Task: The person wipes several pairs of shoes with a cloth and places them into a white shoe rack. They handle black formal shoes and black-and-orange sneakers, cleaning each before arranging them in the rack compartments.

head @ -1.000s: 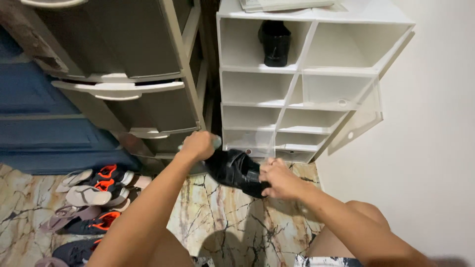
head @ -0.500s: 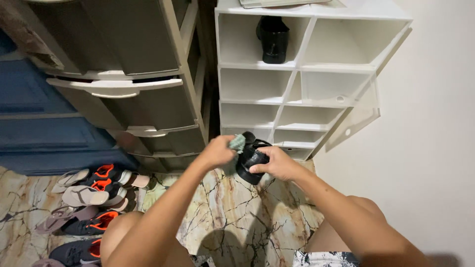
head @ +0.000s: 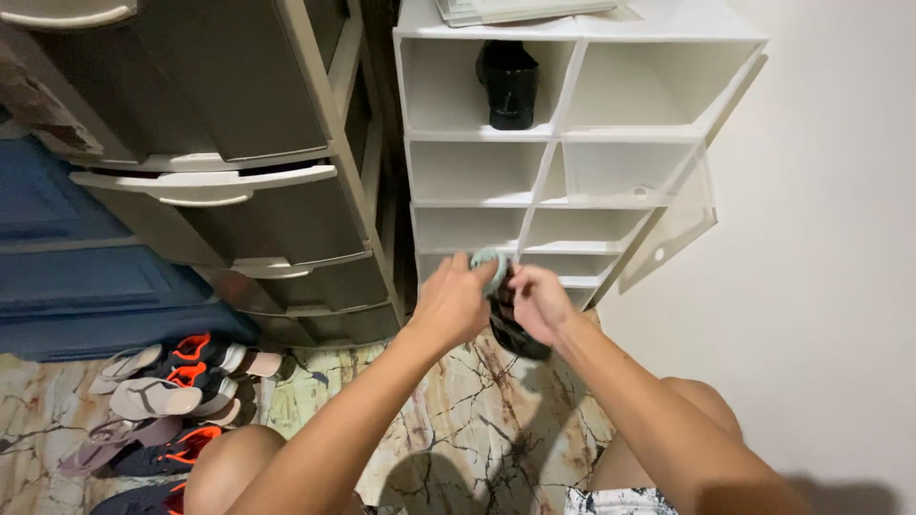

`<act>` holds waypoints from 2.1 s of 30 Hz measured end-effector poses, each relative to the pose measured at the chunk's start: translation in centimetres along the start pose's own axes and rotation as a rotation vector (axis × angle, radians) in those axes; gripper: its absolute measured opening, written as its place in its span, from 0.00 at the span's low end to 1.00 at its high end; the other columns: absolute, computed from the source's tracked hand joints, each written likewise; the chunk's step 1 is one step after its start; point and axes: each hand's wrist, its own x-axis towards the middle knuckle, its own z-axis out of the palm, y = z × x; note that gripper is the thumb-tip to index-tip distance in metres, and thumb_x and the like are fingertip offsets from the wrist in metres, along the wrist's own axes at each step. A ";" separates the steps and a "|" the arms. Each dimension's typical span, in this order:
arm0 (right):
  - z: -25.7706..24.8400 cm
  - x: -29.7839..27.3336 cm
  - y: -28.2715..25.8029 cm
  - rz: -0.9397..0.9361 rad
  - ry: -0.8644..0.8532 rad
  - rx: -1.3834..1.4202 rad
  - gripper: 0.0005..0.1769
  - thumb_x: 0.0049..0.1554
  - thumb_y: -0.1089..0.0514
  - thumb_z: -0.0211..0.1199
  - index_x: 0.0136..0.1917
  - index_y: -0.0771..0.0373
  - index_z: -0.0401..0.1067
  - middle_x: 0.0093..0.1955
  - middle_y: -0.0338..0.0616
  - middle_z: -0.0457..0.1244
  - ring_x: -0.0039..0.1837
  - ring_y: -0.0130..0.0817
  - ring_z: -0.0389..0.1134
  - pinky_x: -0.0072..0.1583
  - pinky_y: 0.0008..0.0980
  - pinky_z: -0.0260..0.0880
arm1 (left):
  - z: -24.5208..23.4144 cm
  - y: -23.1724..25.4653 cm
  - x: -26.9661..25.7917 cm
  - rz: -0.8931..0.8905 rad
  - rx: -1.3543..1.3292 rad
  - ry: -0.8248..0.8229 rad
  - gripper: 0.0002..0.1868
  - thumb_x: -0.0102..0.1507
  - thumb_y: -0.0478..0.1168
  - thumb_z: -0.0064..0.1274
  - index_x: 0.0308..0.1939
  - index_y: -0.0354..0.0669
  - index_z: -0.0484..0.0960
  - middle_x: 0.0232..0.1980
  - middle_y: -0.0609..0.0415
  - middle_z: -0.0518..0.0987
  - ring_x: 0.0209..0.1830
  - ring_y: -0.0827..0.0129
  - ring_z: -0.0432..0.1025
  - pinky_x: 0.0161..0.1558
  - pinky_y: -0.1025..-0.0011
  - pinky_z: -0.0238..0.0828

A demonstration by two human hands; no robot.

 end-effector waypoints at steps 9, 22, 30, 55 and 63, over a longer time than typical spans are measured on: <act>0.4 -0.8 -2.5 -0.171 0.046 0.360 0.29 0.51 0.48 0.54 0.59 0.72 0.67 0.58 0.57 0.66 0.62 0.51 0.66 0.69 0.52 0.61 | 4.7 1.6 -1.9 -0.040 -0.136 0.202 0.37 0.52 0.31 0.54 0.68 0.35 0.69 0.54 0.34 0.69 0.55 0.39 0.66 0.55 0.49 0.68; 2.6 -2.5 -2.6 -0.155 0.361 0.362 0.50 0.55 0.24 0.52 0.68 0.74 0.62 0.66 0.58 0.61 0.68 0.51 0.62 0.71 0.55 0.58 | 8.2 0.2 -0.8 -0.056 -0.196 0.119 0.39 0.57 0.30 0.49 0.73 0.26 0.58 0.57 0.30 0.67 0.52 0.41 0.67 0.54 0.50 0.68; 3.7 -3.0 -2.3 -0.144 0.118 0.152 0.65 0.50 0.11 0.39 0.73 0.70 0.61 0.68 0.57 0.60 0.70 0.50 0.61 0.73 0.52 0.56 | 3.0 2.0 2.9 0.149 0.037 0.325 0.28 0.51 0.34 0.60 0.57 0.46 0.80 0.49 0.40 0.73 0.53 0.44 0.67 0.51 0.50 0.66; 4.2 -2.6 -4.1 -0.172 0.188 0.307 0.69 0.45 0.12 0.47 0.76 0.73 0.54 0.77 0.60 0.56 0.78 0.53 0.55 0.74 0.58 0.46 | 5.7 0.2 0.0 0.061 -0.088 0.355 0.37 0.52 0.27 0.48 0.68 0.30 0.66 0.53 0.30 0.70 0.50 0.37 0.66 0.51 0.47 0.65; 2.5 -2.4 -5.0 -0.245 0.230 0.475 0.72 0.42 0.16 0.59 0.76 0.76 0.51 0.76 0.60 0.55 0.77 0.53 0.55 0.75 0.61 0.48 | 9.7 0.0 -3.6 0.082 0.021 0.236 0.36 0.53 0.28 0.51 0.67 0.33 0.68 0.56 0.31 0.70 0.54 0.41 0.66 0.55 0.51 0.64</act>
